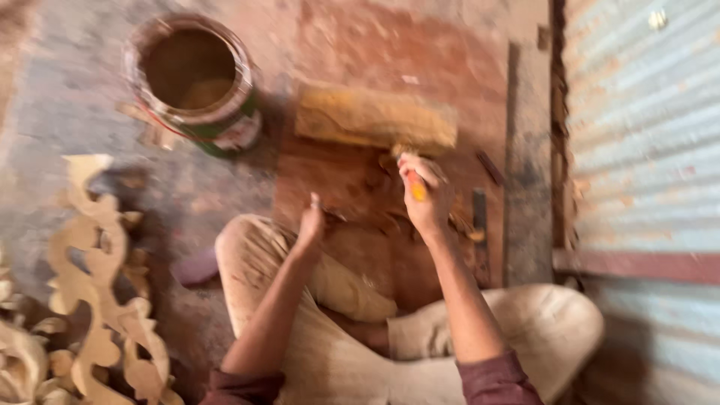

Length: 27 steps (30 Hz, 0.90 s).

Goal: The person sits on the floor and applies a brown finish to a carved wooden piece using a paintbrush. They repeatedly dip the brush into a can of finish and carefully coat the intricate details of the wood.

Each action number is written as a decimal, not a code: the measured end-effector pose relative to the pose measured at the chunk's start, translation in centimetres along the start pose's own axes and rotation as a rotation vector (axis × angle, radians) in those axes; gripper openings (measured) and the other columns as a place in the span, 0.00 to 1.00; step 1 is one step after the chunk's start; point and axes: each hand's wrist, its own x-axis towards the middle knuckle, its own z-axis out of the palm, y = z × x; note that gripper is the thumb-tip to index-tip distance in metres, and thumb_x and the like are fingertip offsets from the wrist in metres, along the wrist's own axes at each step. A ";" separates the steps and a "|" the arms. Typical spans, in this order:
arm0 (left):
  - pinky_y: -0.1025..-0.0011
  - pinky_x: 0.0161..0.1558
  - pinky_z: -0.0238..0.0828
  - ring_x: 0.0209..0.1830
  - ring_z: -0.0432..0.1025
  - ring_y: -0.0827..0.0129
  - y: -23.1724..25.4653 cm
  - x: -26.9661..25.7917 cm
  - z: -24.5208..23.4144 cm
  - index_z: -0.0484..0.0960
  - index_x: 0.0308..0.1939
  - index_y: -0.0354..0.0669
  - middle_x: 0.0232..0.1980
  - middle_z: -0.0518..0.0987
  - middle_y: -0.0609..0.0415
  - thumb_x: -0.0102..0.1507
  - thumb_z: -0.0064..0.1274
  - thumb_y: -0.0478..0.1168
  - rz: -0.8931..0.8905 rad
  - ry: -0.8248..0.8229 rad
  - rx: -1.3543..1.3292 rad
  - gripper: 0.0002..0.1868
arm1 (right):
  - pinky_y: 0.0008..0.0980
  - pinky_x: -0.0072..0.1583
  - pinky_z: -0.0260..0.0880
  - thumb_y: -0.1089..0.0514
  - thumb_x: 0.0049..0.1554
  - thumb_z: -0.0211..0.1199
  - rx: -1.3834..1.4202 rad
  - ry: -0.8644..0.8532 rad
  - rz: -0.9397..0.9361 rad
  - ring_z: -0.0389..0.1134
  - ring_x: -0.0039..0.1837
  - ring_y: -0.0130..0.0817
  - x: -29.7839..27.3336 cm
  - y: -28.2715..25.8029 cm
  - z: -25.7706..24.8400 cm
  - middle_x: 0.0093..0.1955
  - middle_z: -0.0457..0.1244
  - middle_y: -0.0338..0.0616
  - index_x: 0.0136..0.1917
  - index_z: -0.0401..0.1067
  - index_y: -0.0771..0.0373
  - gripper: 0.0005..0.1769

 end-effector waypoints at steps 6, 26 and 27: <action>0.60 0.32 0.73 0.30 0.75 0.60 -0.5 2.8 0.7 0.83 0.44 0.33 0.33 0.81 0.46 0.69 0.32 0.70 0.050 0.121 0.065 0.41 | 0.43 0.52 0.74 0.63 0.59 0.67 -0.175 -0.031 0.158 0.73 0.53 0.48 1.2 0.4 1.9 0.50 0.71 0.48 0.52 0.77 0.58 0.07; 0.57 0.42 0.68 0.37 0.67 0.63 -1.5 2.9 0.8 0.78 0.41 0.29 0.35 0.75 0.50 0.70 0.32 0.69 0.009 0.184 0.209 0.41 | 0.33 0.60 0.74 0.73 0.56 0.62 0.429 -0.245 0.294 0.73 0.60 0.37 -2.4 5.9 -0.2 0.59 0.71 0.44 0.46 0.72 0.62 0.09; 0.56 0.42 0.68 0.37 0.67 0.63 -1.0 2.9 0.8 0.78 0.41 0.27 0.35 0.75 0.49 0.71 0.31 0.69 0.022 0.184 0.240 0.42 | 0.34 0.59 0.75 0.74 0.55 0.63 0.370 -0.357 0.344 0.74 0.60 0.37 -2.4 6.0 -0.3 0.59 0.72 0.43 0.45 0.72 0.62 0.09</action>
